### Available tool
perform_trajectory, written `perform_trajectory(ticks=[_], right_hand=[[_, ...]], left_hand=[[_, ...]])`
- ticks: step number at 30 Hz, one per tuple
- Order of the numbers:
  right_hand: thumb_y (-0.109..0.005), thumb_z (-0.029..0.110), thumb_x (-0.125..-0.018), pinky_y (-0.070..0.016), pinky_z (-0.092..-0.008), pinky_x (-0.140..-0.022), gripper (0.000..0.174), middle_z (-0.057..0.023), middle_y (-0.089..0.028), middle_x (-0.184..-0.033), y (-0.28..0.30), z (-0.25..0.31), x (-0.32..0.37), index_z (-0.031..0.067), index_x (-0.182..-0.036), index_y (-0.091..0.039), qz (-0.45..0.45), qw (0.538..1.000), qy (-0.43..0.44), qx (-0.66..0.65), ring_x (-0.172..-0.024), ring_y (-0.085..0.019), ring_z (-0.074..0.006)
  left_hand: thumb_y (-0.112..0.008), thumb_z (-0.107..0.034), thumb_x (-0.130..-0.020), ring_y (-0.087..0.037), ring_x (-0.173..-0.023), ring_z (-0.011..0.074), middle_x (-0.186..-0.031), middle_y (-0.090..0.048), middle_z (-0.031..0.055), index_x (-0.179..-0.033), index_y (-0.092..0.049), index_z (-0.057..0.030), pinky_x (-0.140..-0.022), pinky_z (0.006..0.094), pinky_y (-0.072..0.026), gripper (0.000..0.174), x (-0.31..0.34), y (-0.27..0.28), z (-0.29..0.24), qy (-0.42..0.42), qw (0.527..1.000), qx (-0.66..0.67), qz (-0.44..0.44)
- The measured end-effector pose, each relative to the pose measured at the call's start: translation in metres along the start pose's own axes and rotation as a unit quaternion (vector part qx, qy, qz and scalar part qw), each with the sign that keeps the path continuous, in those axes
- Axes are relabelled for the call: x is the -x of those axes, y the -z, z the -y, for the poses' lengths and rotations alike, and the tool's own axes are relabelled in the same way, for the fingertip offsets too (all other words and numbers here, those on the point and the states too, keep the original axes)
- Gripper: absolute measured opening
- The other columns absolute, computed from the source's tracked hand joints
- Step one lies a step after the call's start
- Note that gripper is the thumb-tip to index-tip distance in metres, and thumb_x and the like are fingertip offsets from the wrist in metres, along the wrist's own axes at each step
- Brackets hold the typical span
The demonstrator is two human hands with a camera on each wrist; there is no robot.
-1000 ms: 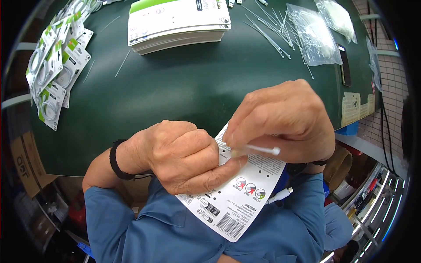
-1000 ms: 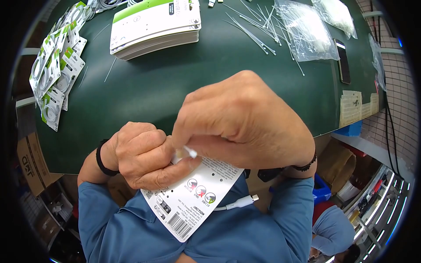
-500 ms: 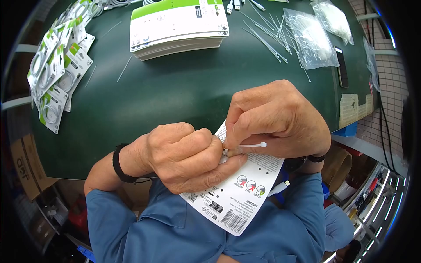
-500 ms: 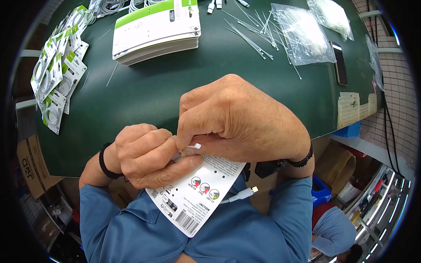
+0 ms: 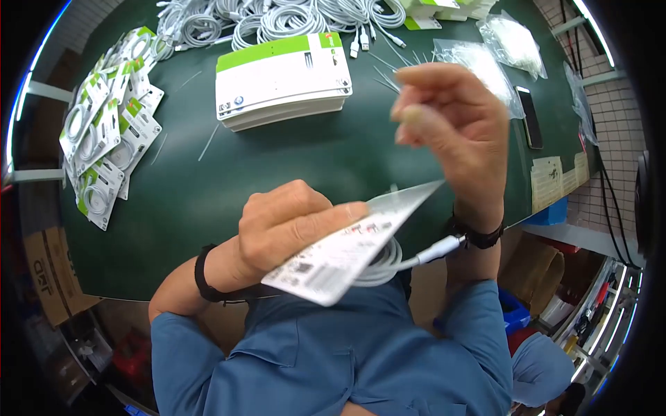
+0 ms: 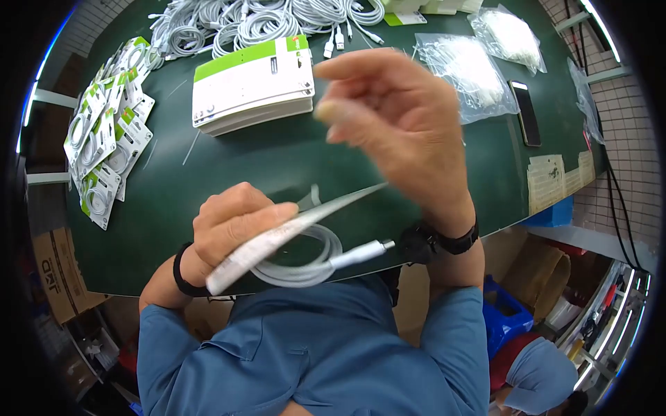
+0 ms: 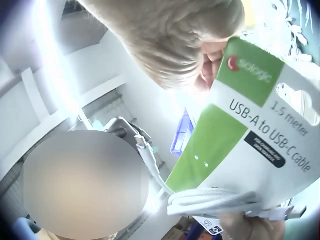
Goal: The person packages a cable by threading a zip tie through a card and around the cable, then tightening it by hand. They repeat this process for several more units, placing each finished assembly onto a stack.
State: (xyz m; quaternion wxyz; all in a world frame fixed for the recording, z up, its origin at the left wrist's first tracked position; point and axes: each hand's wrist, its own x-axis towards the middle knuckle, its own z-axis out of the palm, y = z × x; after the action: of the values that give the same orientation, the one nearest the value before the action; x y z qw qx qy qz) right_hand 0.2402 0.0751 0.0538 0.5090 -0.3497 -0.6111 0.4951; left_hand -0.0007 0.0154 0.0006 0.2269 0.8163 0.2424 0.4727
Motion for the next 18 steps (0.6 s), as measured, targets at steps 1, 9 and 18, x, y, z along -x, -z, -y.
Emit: perform_trajectory(ticks=[1,9,18], right_hand=[[-0.074,0.0,-0.095,-0.0514,-0.0241,-0.064,0.02,-0.009,-0.071,-0.095,0.004,-0.003,0.0,-0.0025,-0.114,-0.069,0.003,1.0,0.009,-0.001,-0.075,-0.067,-0.0102],[-0.074,-0.009,-0.091,-0.0527,-0.0267,-0.062,0.019,-0.0111,-0.074,-0.092,-0.009,-0.004,0.014,0.0018,-0.107,-0.073,-0.062,0.931,0.343,0.111,-0.072,-0.068,-0.0178],[-0.082,-0.003,-0.071,-0.0504,-0.034,-0.06,0.035,-0.0059,-0.075,-0.096,-0.038,-0.018,0.014,0.0067,-0.105,-0.08,0.023,0.824,0.41,0.39,-0.074,-0.064,-0.021]], left_hand=[[-0.086,-0.009,-0.076,-0.063,-0.063,0.0174,-0.087,-0.07,0.0072,-0.113,-0.08,0.0002,-0.053,0.0284,-0.0503,0.038,-0.002,0.002,0.0,-0.005,1.0,-0.007,-0.002],[-0.074,-0.012,-0.1,-0.065,-0.066,0.0156,-0.088,-0.071,0.0067,-0.121,-0.069,0.0001,-0.058,0.028,-0.0535,0.025,-0.024,0.008,0.007,0.26,0.95,0.003,-0.173],[-0.071,-0.014,-0.102,-0.065,-0.084,0.0138,-0.098,-0.067,0.0034,-0.117,-0.064,0.0001,-0.073,0.0315,-0.0552,0.022,-0.065,-0.02,0.021,0.34,0.848,0.27,-0.304]])
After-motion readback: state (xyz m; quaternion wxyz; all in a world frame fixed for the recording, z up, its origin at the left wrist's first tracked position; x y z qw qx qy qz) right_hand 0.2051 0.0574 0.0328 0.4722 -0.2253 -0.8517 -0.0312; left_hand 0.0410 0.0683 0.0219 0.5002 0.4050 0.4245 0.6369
